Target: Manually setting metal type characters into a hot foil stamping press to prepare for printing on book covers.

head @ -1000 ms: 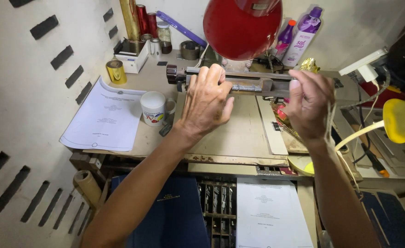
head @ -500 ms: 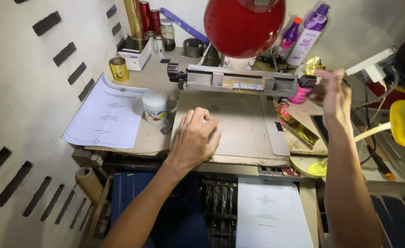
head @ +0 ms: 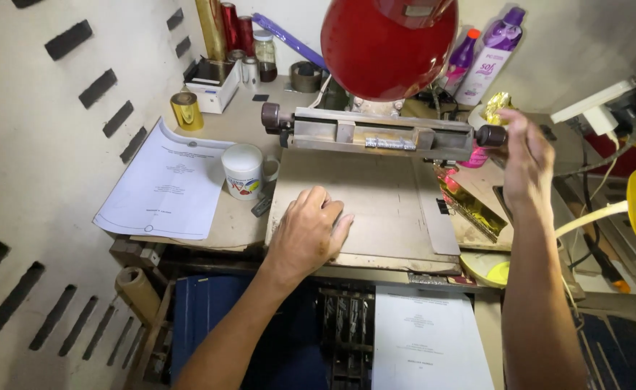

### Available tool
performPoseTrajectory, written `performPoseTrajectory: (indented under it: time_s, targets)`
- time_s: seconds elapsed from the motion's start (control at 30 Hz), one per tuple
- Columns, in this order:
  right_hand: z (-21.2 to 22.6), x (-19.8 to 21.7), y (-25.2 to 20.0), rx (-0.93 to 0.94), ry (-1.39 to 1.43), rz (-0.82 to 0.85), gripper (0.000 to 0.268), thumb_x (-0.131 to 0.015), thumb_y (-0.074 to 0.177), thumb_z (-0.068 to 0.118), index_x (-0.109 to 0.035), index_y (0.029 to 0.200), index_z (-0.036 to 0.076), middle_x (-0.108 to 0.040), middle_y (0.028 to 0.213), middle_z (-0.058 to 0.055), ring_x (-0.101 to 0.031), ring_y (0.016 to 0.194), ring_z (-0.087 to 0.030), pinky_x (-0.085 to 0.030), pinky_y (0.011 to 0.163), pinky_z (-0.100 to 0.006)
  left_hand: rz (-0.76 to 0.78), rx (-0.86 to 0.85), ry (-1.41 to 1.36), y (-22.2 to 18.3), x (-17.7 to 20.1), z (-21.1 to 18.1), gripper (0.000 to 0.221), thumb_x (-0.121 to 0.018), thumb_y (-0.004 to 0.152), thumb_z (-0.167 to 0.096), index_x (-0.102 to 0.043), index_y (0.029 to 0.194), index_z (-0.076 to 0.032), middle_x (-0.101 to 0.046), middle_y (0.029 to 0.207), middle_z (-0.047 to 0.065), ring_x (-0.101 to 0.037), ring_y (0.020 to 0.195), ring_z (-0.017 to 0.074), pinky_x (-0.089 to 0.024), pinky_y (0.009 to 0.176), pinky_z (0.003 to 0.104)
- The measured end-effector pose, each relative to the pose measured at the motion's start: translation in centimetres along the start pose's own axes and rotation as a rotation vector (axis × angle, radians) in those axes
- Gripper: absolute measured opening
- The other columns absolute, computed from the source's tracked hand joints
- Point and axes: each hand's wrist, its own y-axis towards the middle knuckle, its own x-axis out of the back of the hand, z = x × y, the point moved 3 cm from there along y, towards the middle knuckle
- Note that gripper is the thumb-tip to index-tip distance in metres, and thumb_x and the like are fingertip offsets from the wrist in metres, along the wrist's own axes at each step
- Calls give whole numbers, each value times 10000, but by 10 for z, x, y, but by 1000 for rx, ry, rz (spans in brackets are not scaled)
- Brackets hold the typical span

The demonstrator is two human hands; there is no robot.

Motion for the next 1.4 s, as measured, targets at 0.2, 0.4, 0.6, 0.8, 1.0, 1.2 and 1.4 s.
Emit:
performPoseTrajectory:
  time_s: [0.2, 0.4, 0.6, 0.8, 1.0, 1.2, 1.4]
  targets:
    - [29, 12, -12, 85, 87, -209, 542, -329, 1187, 448, -526, 1395, -13, -686, 1241, -192, -653, 1045, -238, -547, 761, -314, -5, -13, 27, 1, 0, 0, 253, -678, 982, -290, -702, 938, -43, -564, 869, 116, -577, 788, 287, -526, 655, 430]
    - [4, 0, -10, -189, 126, 22, 282, -363, 1181, 220, -611, 1217, 89, -598, 1371, -230, -558, 860, -177, -501, 719, -282, 18, 17, 7, -1, 1, -2, 227, -698, 967, -281, -696, 919, -59, -558, 868, 98, -570, 789, 276, -534, 668, 423]
    - [20, 0, -10, 147, -111, -34, 481, -305, 1203, 286, -615, 1352, -50, -671, 1287, -225, -376, 607, -121, -352, 502, -276, 17, 16, 14, 2, 1, -2, 232, -698, 972, -284, -693, 913, -59, -553, 857, 98, -567, 785, 276, -526, 648, 426]
    - [4, 10, -11, 46, 89, -178, 299, -374, 1255, 202, -596, 1314, 10, -654, 1080, -123, -609, 853, -173, -556, 698, -279, 0, 9, 29, 2, 1, -1, 241, -689, 975, -286, -684, 910, -54, -551, 847, 102, -567, 772, 286, -529, 629, 434]
    - [-5, -2, -9, -172, 236, 39, 357, -387, 1212, 345, -606, 1287, 73, -643, 1122, -103, -563, 776, -115, -505, 707, -246, -22, -1, 36, 1, 1, -1, 223, -713, 956, -263, -665, 871, -63, -536, 834, 86, -545, 753, 268, -515, 623, 411]
    - [11, 7, -16, 202, 102, -180, 313, -337, 1242, 151, -517, 1371, -71, -634, 1305, -295, -603, 976, -295, -545, 707, -333, -33, -4, 51, -1, -1, -2, 231, -706, 965, -277, -662, 876, -68, -541, 837, 86, -550, 756, 270, -516, 628, 411]
    - [-1, 10, -14, -81, -263, -66, 235, -485, 1243, 115, -670, 1327, -1, -660, 918, -117, -595, 698, -174, -533, 610, -317, -39, 3, 55, -1, 2, -2, 231, -711, 957, -287, -665, 879, -75, -546, 844, 87, -560, 769, 281, -515, 637, 421]
